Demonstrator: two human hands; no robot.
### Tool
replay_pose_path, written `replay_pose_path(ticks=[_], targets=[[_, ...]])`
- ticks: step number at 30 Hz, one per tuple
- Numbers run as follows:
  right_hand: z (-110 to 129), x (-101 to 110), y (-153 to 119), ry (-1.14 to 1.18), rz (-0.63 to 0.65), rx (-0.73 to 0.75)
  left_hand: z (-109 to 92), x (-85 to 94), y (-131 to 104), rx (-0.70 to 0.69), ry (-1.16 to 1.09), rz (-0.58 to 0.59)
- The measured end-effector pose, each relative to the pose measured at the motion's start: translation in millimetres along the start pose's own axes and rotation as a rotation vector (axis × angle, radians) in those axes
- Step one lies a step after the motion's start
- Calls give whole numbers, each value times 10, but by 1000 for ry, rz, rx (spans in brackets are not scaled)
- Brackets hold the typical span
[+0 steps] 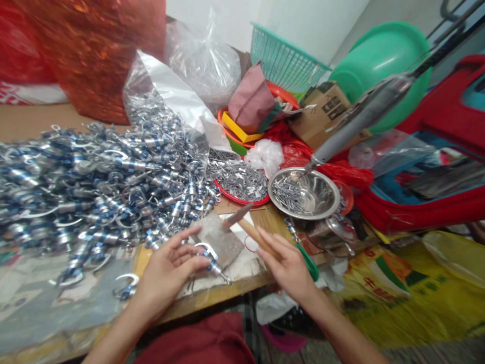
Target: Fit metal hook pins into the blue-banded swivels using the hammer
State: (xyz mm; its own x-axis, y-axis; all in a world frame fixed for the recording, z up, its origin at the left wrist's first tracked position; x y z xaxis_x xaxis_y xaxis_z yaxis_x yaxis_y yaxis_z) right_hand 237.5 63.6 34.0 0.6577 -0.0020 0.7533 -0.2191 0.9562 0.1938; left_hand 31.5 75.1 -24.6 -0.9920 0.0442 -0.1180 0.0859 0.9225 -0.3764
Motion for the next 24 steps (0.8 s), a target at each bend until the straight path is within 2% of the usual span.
replay_pose_path(ticks=[2, 5, 9, 12, 15, 19, 22, 24], targets=[[-215, -45, 147, -14, 31, -78, 3, 40, -4, -16, 185, -19], [-345, -166, 403, -159, 146, -62, -103, 91, -11, -182, 401, -79], [-380, -125, 908, -417, 70, -43, -273, 50, -27, -415, 467, -86], [-453, -164, 1307, -473, 104, -67, -352, -8, -27, -473, 520, -66], [-515, -250, 1562, -488, 170, -55, -403, -38, -28, -487, 548, -58], [-535, -249, 1657, -433, 148, -9, -400, -29, -32, -464, 538, -38], [-474, -129, 1589, -364, 40, -1, -388, -15, -52, -457, 532, -23], [-342, -63, 1449, -318, -40, 2, -382, 5, -64, -447, 526, -42]])
Point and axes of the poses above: each hand's wrist, its own y-axis towards the middle knuckle, its own x-axis out of the back of the hand, z = x × y, the point moved 8 cm from there along y, towards the middle knuckle, and after that the axes turned 7 degrees about y, right-handed, at the moved point
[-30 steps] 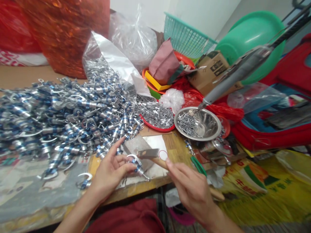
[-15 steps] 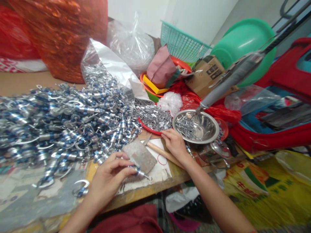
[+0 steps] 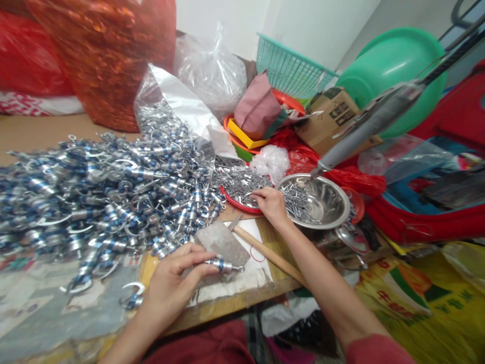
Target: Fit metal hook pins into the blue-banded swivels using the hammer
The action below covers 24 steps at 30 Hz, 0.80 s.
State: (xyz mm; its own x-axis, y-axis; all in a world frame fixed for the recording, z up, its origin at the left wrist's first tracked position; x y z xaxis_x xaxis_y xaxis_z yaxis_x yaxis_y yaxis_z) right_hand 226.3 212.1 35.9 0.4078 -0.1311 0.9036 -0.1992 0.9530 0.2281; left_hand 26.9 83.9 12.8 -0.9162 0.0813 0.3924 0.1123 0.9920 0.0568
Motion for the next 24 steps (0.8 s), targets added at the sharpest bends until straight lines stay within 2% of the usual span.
replay_pose_path(ticks=[3, 5, 8, 11, 14, 17, 19, 21, 24], targets=[[374, 92, -354, 166, -55, 68, 67, 25, -17, 80, -12, -56], [741, 140, -641, 491, -65, 237, 127, 20, -23, 137, -38, -78], [1072, 176, -957, 732, -83, 359, 159, 6, -18, 139, -39, -84], [1122, 144, -1048, 786, -99, 332, 118, 27, -10, 79, 6, -90], [1051, 87, -1054, 824, -99, 269, 40, 11, -9, 16, -14, -33], [976, 47, -1101, 851, -103, 233, 7, 6, -15, 34, -76, -2], [986, 79, -1170, 797, -140, 309, 25, 41, -21, 93, -126, -37], [1067, 128, -1262, 657, -176, 475, 37, 76, -27, 149, -164, -75], [1192, 163, -1378, 450, -188, 702, -17, 106, -20, 151, -143, -84]])
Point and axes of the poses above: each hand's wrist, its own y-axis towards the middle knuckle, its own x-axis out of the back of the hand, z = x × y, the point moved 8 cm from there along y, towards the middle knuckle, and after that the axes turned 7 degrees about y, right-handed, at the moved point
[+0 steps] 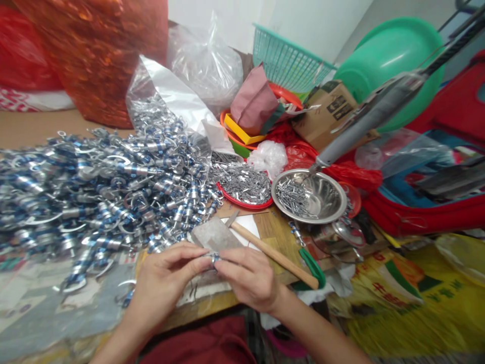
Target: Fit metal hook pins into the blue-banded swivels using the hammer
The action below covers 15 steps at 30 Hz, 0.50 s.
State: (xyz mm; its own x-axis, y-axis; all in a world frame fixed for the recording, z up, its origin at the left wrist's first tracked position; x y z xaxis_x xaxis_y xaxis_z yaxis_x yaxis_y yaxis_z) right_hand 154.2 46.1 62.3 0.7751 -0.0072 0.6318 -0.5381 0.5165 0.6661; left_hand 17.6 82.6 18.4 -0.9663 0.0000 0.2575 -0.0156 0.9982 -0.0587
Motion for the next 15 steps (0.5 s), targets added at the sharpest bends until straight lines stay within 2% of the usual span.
replay_pose_path(ticks=[4, 9, 12, 15], targets=[[100, 48, 37, -66, 44, 126, -101, -5, -4, -70, 85, 39], [120, 116, 68, -72, 63, 122, -128, -32, -18, -121, 118, 120], [89, 97, 59, -65, 58, 78, -132, -29, -12, -129, 142, 131], [2, 75, 56, 28, -38, -68, -89, -19, -12, -58, 111, 91]])
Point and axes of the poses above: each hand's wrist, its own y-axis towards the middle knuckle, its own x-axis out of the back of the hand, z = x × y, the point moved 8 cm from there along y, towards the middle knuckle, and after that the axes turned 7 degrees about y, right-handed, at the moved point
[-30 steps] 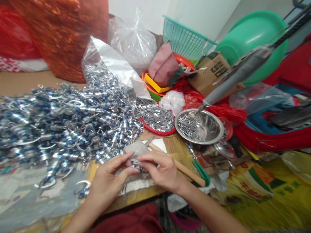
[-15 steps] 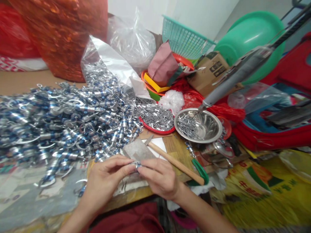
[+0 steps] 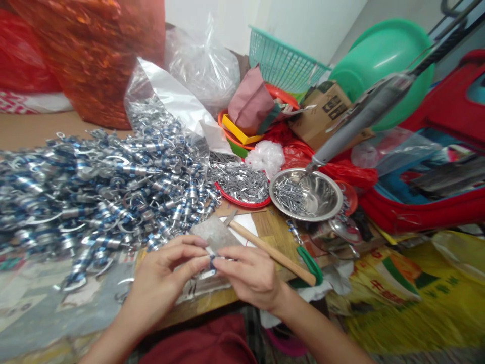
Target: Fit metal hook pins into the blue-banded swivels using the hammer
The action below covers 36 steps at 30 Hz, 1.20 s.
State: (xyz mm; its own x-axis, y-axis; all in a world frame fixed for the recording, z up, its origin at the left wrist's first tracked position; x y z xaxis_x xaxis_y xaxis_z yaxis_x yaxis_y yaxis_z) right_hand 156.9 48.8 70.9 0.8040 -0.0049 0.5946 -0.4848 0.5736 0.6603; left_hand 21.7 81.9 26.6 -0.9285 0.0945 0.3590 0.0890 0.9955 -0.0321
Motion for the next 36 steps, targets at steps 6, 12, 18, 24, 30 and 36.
replay_pose_path(ticks=[6, 12, 18, 24, 30, 36], targets=[[-220, -31, -15, 319, -149, -393, 201, -146, -137, 275, -462, -52], [-962, 156, 258, -160, 106, -497, 295, -254, -101, 316, -517, 78], [-1924, 150, 495, -507, 287, -586, 282, -292, -62, 319, -477, 193], [-2046, 143, 454, -521, 274, -618, 303, -297, -27, 317, -445, 231], [-1949, 387, 308, -413, 114, -650, 382, -281, 24, 338, -503, 216], [-1049, 128, 184, 19, 217, -635, 369, -301, 16, 331, -557, 232]])
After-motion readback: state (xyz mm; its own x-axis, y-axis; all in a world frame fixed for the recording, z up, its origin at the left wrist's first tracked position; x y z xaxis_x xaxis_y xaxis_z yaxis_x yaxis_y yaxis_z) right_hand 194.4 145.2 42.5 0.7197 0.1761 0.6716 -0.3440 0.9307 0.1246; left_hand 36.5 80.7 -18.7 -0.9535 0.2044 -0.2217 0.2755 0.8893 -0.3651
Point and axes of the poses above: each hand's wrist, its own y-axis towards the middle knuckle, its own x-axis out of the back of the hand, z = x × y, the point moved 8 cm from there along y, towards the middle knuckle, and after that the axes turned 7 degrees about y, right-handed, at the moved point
